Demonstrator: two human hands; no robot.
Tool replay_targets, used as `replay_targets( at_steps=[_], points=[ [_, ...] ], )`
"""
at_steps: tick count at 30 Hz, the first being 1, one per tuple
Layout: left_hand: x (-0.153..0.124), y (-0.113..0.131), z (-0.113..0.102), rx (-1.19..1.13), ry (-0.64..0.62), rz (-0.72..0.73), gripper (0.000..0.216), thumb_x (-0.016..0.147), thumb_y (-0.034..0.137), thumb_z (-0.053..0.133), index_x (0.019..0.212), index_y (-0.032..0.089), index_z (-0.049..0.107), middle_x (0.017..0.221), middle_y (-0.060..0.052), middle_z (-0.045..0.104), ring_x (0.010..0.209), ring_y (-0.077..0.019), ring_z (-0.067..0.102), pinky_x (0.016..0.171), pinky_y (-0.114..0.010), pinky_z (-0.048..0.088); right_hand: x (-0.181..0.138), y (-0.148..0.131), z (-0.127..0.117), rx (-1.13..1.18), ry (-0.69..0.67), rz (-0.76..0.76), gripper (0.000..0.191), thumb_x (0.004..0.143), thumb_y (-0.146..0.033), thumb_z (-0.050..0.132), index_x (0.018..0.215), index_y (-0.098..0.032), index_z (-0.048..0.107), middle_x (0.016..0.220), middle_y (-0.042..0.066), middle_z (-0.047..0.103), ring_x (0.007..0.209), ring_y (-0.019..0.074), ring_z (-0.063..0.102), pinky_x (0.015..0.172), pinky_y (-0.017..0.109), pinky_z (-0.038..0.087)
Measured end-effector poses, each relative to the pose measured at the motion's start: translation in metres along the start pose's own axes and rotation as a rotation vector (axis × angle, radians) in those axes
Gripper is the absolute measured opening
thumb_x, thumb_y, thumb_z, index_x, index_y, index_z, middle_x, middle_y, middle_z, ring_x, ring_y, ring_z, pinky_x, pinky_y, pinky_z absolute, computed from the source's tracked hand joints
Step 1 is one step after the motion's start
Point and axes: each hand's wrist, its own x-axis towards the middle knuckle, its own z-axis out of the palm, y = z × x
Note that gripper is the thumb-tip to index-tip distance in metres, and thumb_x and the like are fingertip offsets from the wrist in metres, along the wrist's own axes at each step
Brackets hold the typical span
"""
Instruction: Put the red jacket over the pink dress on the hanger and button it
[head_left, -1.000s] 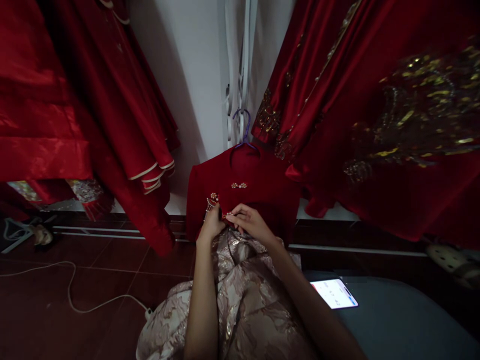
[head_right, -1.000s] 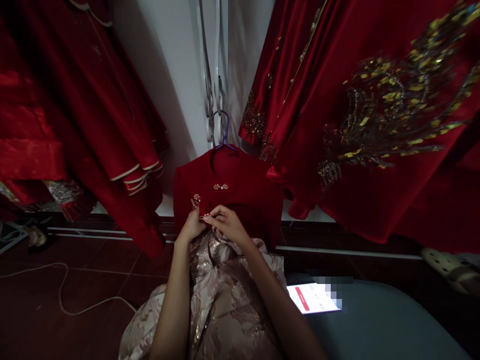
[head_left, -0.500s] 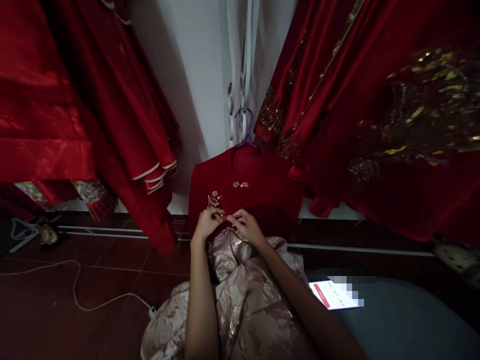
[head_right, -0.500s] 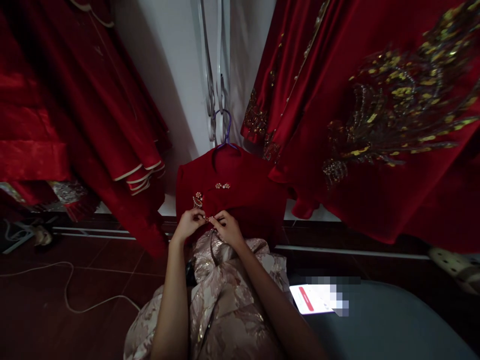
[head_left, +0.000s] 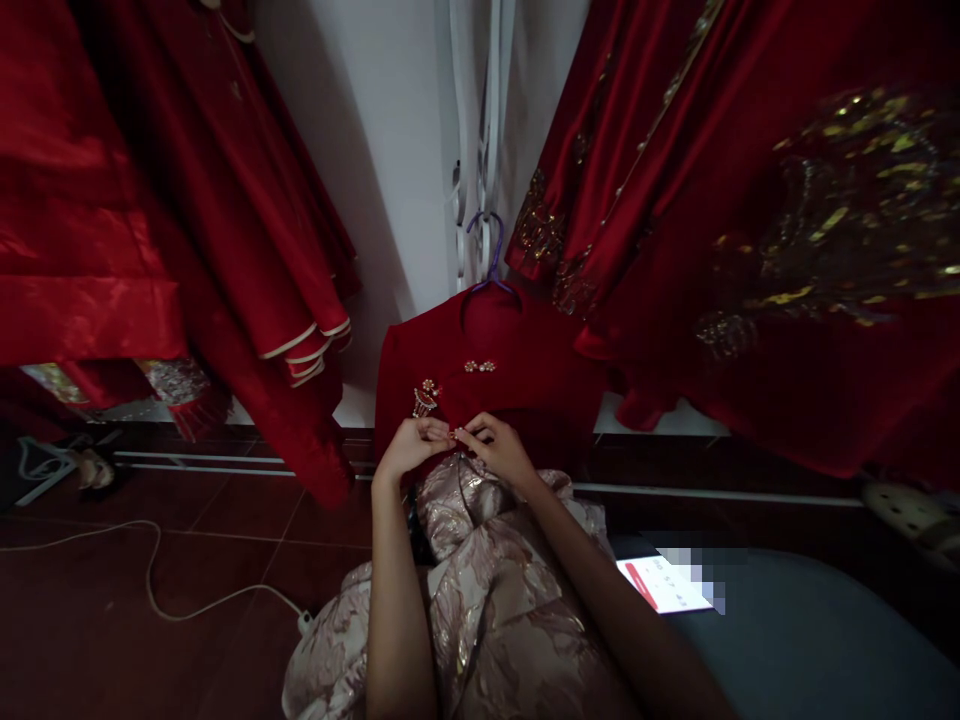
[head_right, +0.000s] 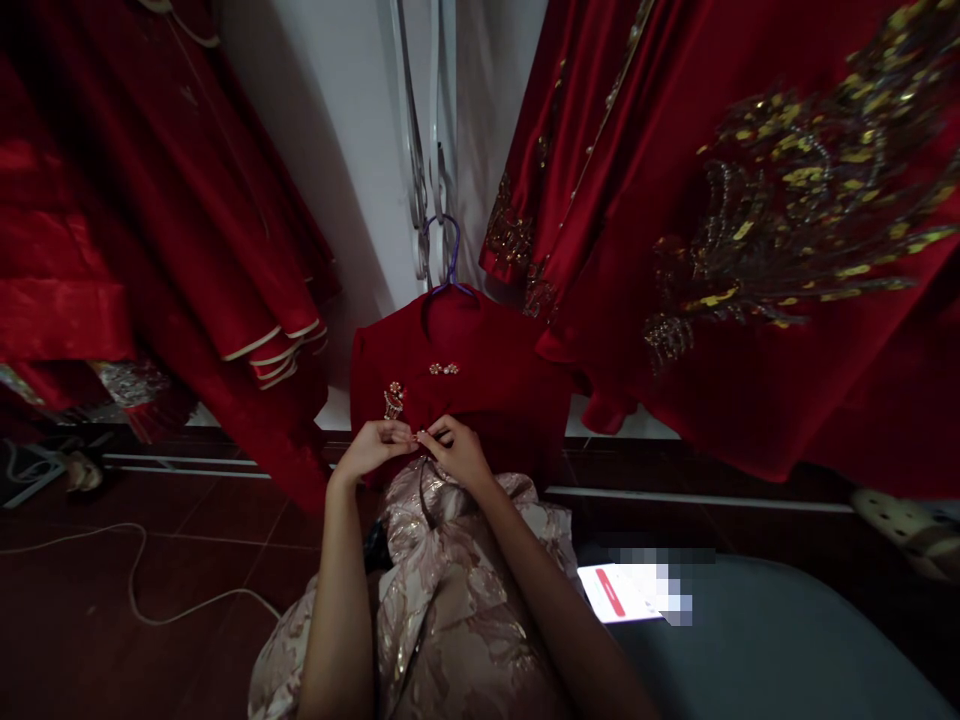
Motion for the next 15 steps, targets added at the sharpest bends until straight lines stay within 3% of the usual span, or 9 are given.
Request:
replay_targets(
  at_steps=[15],
  points=[
    [0.005,-0.010,-0.002,0.124,0.010,0.021,0.021,0.059,0.024,0.071,0.073,0.009,0.068,0.072,-0.007,0.069,0.067,-0.0142,0.061,0.066,-0.025,0.049,-0.004,0.004,0.003,-0.233,0.025,-0.038,0.016,0.077,-0.037,0.055,0.079,-0.021,0.054,0.074,0.000,0.065,0.060,0.0117,0.059,0.054,0.021,0.042]
  ],
)
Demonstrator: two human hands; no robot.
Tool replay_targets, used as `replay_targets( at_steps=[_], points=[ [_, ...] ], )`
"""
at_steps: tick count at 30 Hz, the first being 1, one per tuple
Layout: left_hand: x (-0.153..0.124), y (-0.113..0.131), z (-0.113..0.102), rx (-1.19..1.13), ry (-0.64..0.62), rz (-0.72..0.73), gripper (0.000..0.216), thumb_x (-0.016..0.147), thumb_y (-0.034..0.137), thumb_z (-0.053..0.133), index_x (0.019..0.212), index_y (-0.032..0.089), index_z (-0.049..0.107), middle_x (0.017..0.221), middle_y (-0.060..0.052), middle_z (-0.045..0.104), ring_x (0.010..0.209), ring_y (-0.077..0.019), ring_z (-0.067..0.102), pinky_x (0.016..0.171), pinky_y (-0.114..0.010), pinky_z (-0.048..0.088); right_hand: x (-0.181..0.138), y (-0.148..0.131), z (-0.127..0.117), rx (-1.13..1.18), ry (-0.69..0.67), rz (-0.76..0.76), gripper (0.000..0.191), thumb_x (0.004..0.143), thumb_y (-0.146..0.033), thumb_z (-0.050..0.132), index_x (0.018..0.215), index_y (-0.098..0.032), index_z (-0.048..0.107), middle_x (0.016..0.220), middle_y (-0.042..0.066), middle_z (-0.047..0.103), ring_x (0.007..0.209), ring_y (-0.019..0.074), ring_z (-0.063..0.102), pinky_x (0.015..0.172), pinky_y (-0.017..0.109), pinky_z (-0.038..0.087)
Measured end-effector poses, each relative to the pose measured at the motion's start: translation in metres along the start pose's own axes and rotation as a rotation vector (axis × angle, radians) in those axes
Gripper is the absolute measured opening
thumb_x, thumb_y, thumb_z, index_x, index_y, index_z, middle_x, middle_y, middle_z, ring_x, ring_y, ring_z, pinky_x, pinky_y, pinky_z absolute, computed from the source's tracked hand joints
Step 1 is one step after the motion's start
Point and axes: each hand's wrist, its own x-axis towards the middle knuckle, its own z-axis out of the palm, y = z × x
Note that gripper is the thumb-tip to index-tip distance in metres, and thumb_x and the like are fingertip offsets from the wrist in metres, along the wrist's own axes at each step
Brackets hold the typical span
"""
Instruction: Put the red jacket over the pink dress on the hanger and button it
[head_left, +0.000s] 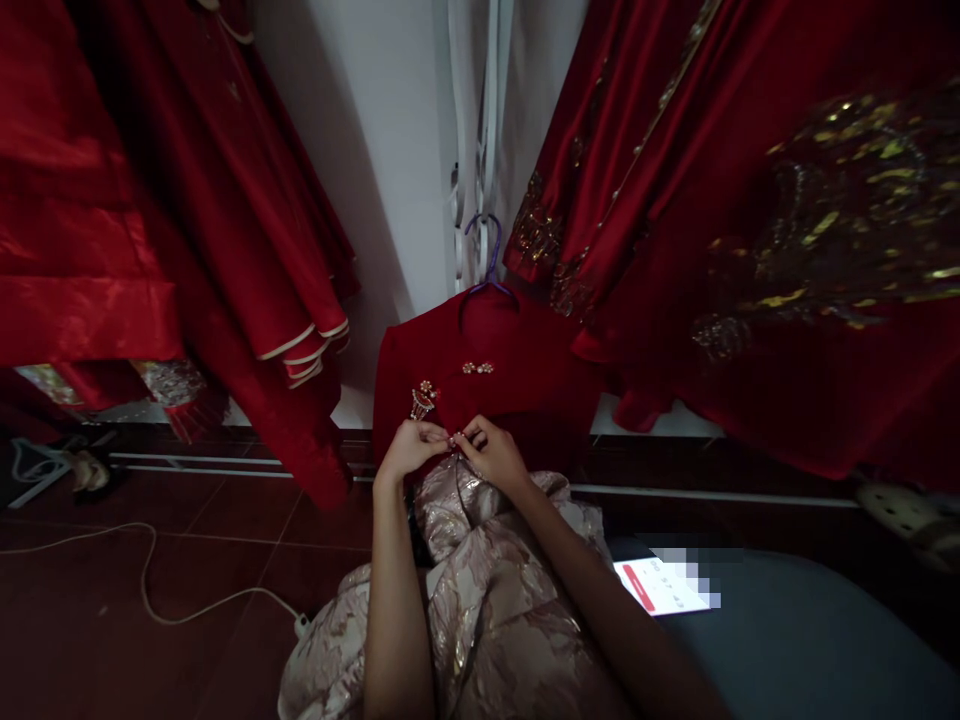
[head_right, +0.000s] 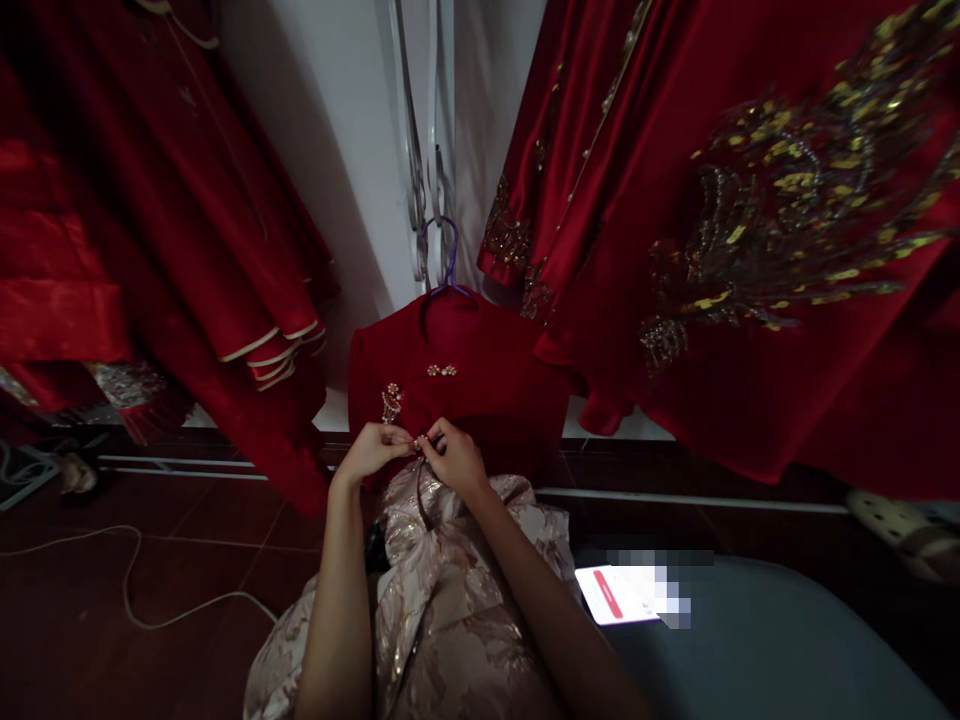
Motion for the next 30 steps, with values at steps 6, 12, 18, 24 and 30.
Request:
replay_targets(
  at_steps=[6,12,18,24,30],
  points=[
    [0.000,-0.004,0.001,-0.036,-0.011,-0.026,0.019,0.062,0.023,0.068,0.075,0.009,0.066,0.072,-0.006,0.067,0.067,-0.0136,0.061,0.065,-0.025,0.049,0.000,0.007,0.005,0.004,-0.013,0.004,0.014,0.078,-0.034,0.053,0.082,-0.021,0.052,0.079,0.001,0.064,0.062,0.0112,0.058,0.058,0.022,0.043],
    [-0.003,0.002,-0.003,0.067,0.069,-0.050,0.030,0.054,0.007,0.068,0.081,0.012,0.056,0.067,0.000,0.060,0.059,-0.0081,0.057,0.057,-0.020,0.045,0.003,0.019,-0.021,0.095,-0.174,0.026,0.043,0.060,-0.029,0.071,0.096,-0.018,0.050,0.097,0.006,0.060,0.064,0.0096,0.057,0.058,0.023,0.046],
    [-0.006,0.007,-0.010,0.215,0.040,0.003,0.026,0.057,0.023,0.074,0.076,0.014,0.058,0.073,-0.001,0.062,0.062,-0.0088,0.056,0.060,-0.021,0.045,0.006,0.006,-0.051,0.139,-0.191,0.036,0.026,0.068,-0.031,0.067,0.087,-0.017,0.057,0.088,0.005,0.064,0.071,0.0120,0.061,0.066,0.026,0.049],
    [-0.005,0.012,-0.007,0.261,0.051,0.049,0.027,0.058,0.028,0.074,0.077,0.015,0.060,0.076,-0.002,0.064,0.065,-0.0100,0.058,0.064,-0.022,0.045,0.005,-0.008,-0.053,0.150,-0.242,0.000,0.018,0.072,-0.030,0.063,0.084,-0.017,0.060,0.081,0.005,0.067,0.075,0.0138,0.063,0.068,0.026,0.051],
    [-0.006,0.014,-0.004,0.287,0.049,0.021,0.025,0.058,0.029,0.074,0.075,0.014,0.062,0.077,-0.003,0.066,0.066,-0.0112,0.059,0.065,-0.023,0.045,0.006,-0.003,-0.047,0.136,-0.247,0.000,0.016,0.072,-0.029,0.063,0.083,-0.018,0.061,0.080,0.004,0.068,0.075,0.0137,0.064,0.069,0.026,0.051]
  ],
)
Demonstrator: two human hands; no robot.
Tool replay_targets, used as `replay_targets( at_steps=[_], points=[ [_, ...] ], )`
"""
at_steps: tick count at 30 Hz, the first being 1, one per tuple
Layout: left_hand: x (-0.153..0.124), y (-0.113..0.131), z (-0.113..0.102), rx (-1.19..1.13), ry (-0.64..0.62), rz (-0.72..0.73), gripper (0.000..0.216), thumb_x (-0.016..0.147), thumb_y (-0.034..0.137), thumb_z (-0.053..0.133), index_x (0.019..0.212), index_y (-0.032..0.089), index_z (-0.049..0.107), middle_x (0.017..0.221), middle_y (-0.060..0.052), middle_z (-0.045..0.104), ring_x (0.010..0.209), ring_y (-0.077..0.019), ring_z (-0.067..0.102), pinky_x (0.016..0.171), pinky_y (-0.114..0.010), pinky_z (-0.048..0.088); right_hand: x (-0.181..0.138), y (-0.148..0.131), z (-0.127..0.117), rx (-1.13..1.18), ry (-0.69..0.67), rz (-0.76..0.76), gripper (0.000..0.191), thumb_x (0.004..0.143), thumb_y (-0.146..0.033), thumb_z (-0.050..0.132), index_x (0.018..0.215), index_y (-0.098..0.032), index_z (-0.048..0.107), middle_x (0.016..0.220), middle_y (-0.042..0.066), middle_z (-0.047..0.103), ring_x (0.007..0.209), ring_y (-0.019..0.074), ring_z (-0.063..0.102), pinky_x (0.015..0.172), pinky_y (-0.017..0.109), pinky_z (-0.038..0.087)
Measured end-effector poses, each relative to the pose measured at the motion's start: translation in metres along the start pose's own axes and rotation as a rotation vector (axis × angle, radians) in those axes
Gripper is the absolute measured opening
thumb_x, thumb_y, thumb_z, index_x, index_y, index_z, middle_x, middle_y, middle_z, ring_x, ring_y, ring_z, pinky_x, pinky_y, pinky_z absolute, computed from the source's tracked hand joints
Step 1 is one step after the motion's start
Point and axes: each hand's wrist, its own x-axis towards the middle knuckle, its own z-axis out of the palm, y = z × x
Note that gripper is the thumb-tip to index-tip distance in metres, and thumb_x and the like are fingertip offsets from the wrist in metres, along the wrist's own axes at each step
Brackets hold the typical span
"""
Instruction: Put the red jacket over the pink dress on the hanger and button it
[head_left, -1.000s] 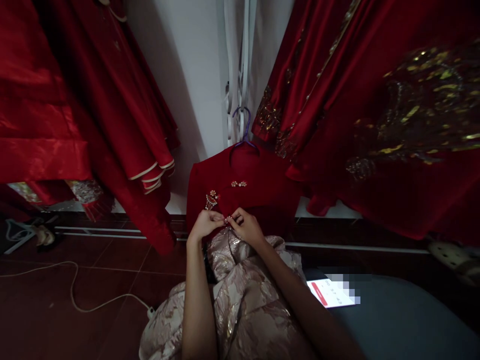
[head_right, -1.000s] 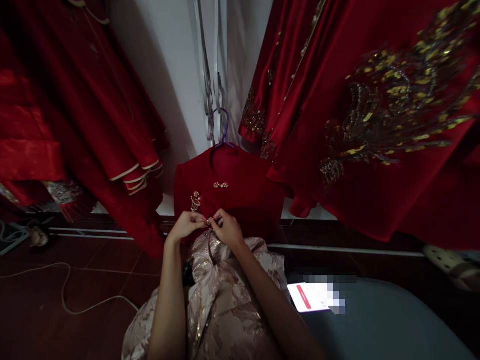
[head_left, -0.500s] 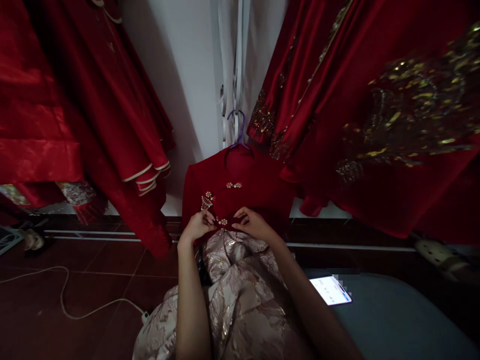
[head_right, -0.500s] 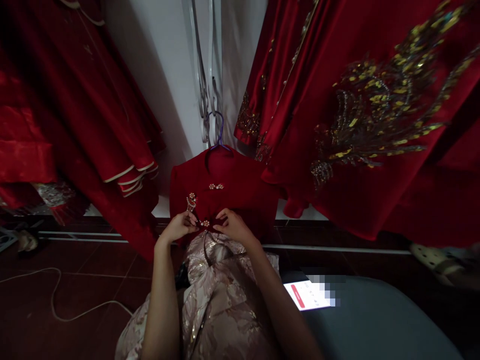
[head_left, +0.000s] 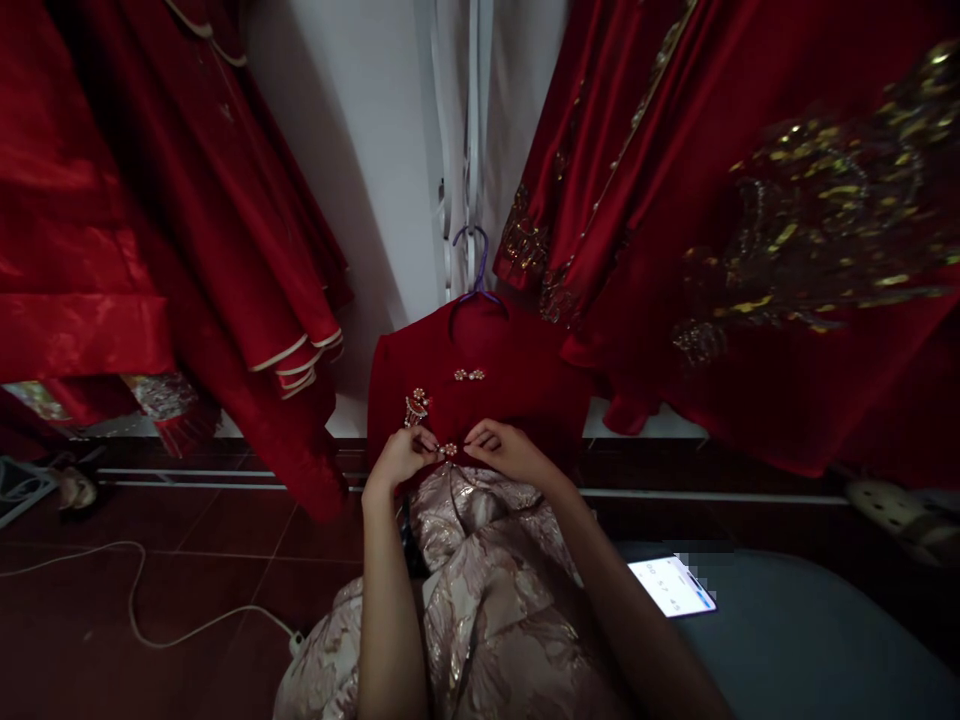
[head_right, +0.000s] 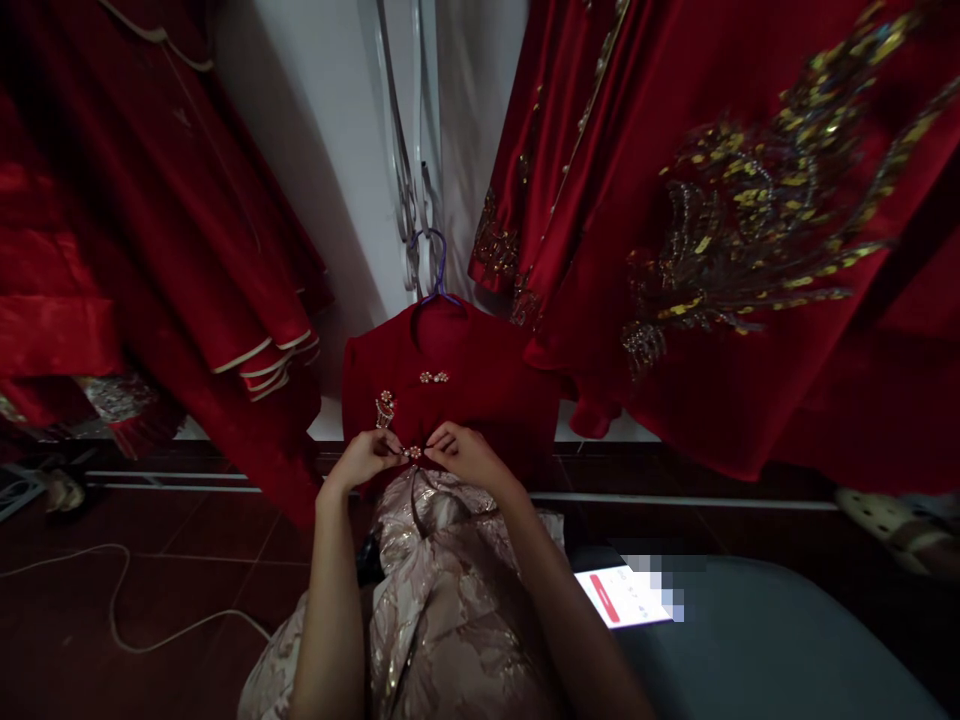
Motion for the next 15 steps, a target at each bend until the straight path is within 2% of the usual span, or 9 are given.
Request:
replay_targets(
  at_steps=[6,11,15],
  points=[
    [0.001,-0.001,0.002,0.009,-0.016,-0.032,0.025,0.059,0.032,0.073,0.073,0.014,0.064,0.074,-0.004,0.067,0.064,-0.0112,0.059,0.063,-0.023,0.045,0.004,0.012,0.016,0.066,0.032,0.001,0.023,0.073,-0.029,0.063,0.092,-0.017,0.058,0.090,0.006,0.066,0.080,0.0134,0.064,0.074,0.028,0.052],
    [0.002,-0.003,0.002,-0.016,-0.014,0.002,0.027,0.061,0.037,0.072,0.072,0.015,0.064,0.074,-0.004,0.067,0.064,-0.0120,0.059,0.062,-0.023,0.045,0.006,0.021,0.025,0.099,0.016,0.025,0.022,0.075,-0.027,0.062,0.094,-0.017,0.056,0.089,0.006,0.065,0.080,0.0138,0.063,0.075,0.030,0.052],
    [0.003,-0.001,0.002,0.013,0.044,0.033,0.029,0.059,0.039,0.073,0.072,0.015,0.064,0.074,-0.003,0.067,0.064,-0.0114,0.058,0.061,-0.022,0.043,0.006,0.021,0.025,0.111,0.011,0.032,0.022,0.075,-0.027,0.062,0.094,-0.017,0.057,0.091,0.006,0.065,0.082,0.0140,0.063,0.076,0.030,0.052]
  ],
)
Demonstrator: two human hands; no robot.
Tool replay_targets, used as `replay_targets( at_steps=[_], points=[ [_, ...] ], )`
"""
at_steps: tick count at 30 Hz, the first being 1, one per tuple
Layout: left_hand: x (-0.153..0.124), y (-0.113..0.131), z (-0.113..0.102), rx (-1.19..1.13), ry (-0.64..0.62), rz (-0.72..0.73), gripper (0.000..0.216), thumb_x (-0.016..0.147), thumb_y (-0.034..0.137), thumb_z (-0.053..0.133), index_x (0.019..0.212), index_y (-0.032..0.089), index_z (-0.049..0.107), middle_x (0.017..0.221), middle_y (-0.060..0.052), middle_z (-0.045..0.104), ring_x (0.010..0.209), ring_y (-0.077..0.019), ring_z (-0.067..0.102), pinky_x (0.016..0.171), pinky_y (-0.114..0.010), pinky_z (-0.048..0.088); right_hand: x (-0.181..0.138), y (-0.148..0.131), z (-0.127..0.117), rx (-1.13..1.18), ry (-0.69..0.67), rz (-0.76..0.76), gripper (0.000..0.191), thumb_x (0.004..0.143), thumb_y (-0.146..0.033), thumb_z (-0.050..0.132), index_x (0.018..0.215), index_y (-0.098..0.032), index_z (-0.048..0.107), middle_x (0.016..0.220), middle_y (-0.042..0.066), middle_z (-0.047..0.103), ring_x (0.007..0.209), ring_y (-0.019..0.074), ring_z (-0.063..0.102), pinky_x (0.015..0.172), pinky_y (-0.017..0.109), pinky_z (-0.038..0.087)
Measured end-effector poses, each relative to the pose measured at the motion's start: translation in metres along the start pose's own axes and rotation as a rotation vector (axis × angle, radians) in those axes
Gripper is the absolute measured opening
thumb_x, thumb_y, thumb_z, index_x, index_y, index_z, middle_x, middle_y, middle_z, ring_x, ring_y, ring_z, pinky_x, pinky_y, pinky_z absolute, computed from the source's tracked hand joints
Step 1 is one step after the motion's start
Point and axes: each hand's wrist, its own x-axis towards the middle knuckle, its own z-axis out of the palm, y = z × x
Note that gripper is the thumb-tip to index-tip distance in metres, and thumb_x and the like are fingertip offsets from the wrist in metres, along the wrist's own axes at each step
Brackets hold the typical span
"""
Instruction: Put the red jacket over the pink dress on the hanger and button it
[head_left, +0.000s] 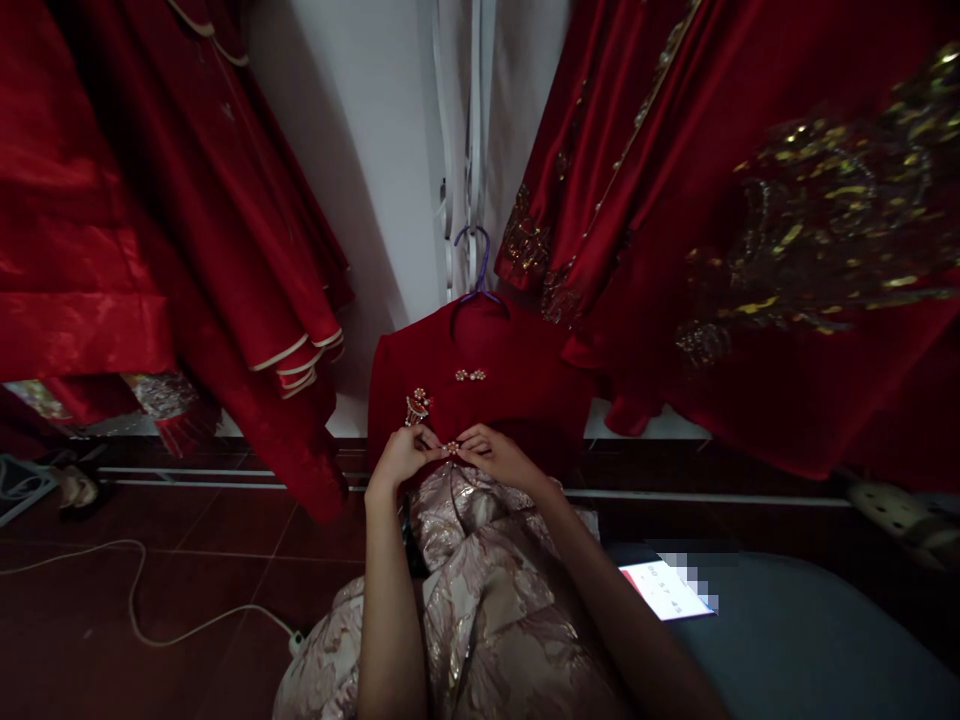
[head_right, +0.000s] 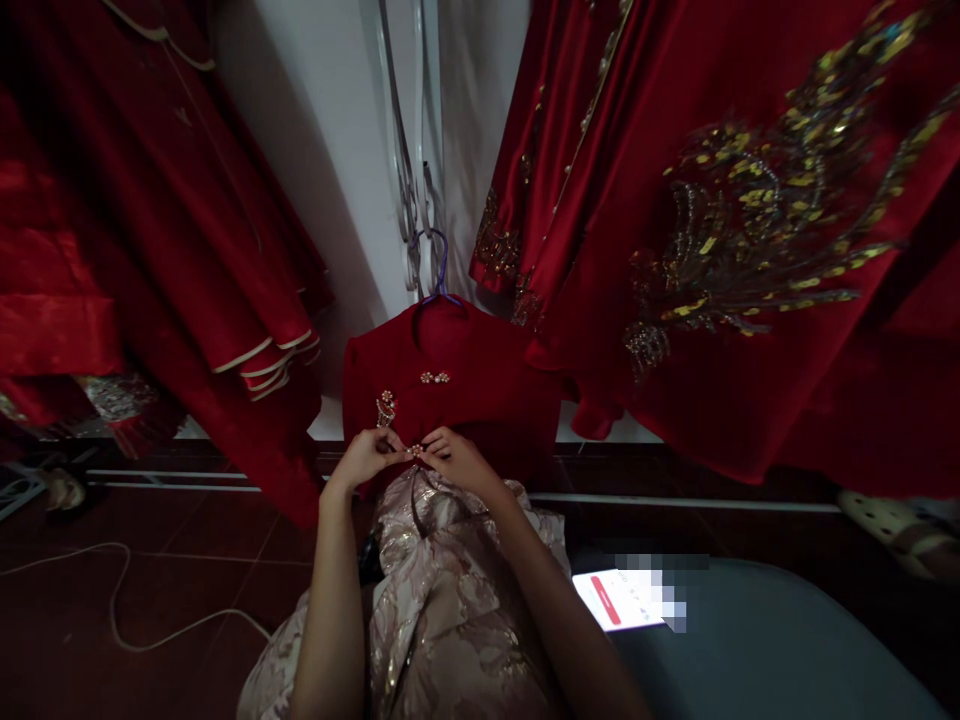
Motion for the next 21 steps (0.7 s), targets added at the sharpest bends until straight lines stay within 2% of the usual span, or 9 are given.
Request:
replay_targets(
  at_steps=[3,9,17,21],
  points=[
    [0.0003,0.0006,0.0000,0.047,0.049,0.026,0.029,0.059,0.039,0.073,0.073,0.015,0.063,0.073,-0.002,0.065,0.062,-0.0103,0.055,0.060,-0.021,0.041,0.0003,-0.0009,0.0001,0.001,0.006,-0.011,0.022,0.075,-0.027,0.062,0.094,-0.017,0.057,0.093,0.007,0.065,0.082,0.0135,0.063,0.076,0.030,0.051],
    [-0.0002,-0.0013,0.0007,0.079,-0.002,0.003,0.027,0.060,0.038,0.073,0.071,0.015,0.064,0.071,-0.001,0.066,0.060,-0.0100,0.054,0.058,-0.021,0.040,0.0004,0.0003,0.0008,0.007,-0.011,-0.019,0.023,0.076,-0.028,0.061,0.094,-0.016,0.056,0.091,0.007,0.064,0.081,0.0131,0.063,0.075,0.029,0.051],
    [0.0006,0.0018,0.0014,0.050,0.015,-0.065,0.034,0.056,0.045,0.073,0.069,0.014,0.066,0.070,-0.003,0.067,0.061,-0.0123,0.056,0.059,-0.023,0.040,-0.0001,-0.0002,0.0010,-0.012,0.016,-0.002,0.022,0.075,-0.028,0.062,0.093,-0.016,0.056,0.091,0.008,0.065,0.082,0.0140,0.064,0.075,0.030,0.052],
    [0.0006,0.0005,0.0022,0.050,0.009,-0.064,0.033,0.054,0.043,0.075,0.068,0.015,0.065,0.070,-0.003,0.067,0.062,-0.0125,0.056,0.059,-0.023,0.041,0.0008,0.0034,0.0035,-0.017,0.022,0.018,0.021,0.074,-0.026,0.063,0.092,-0.016,0.057,0.090,0.008,0.066,0.081,0.0144,0.064,0.076,0.031,0.052]
  ],
)
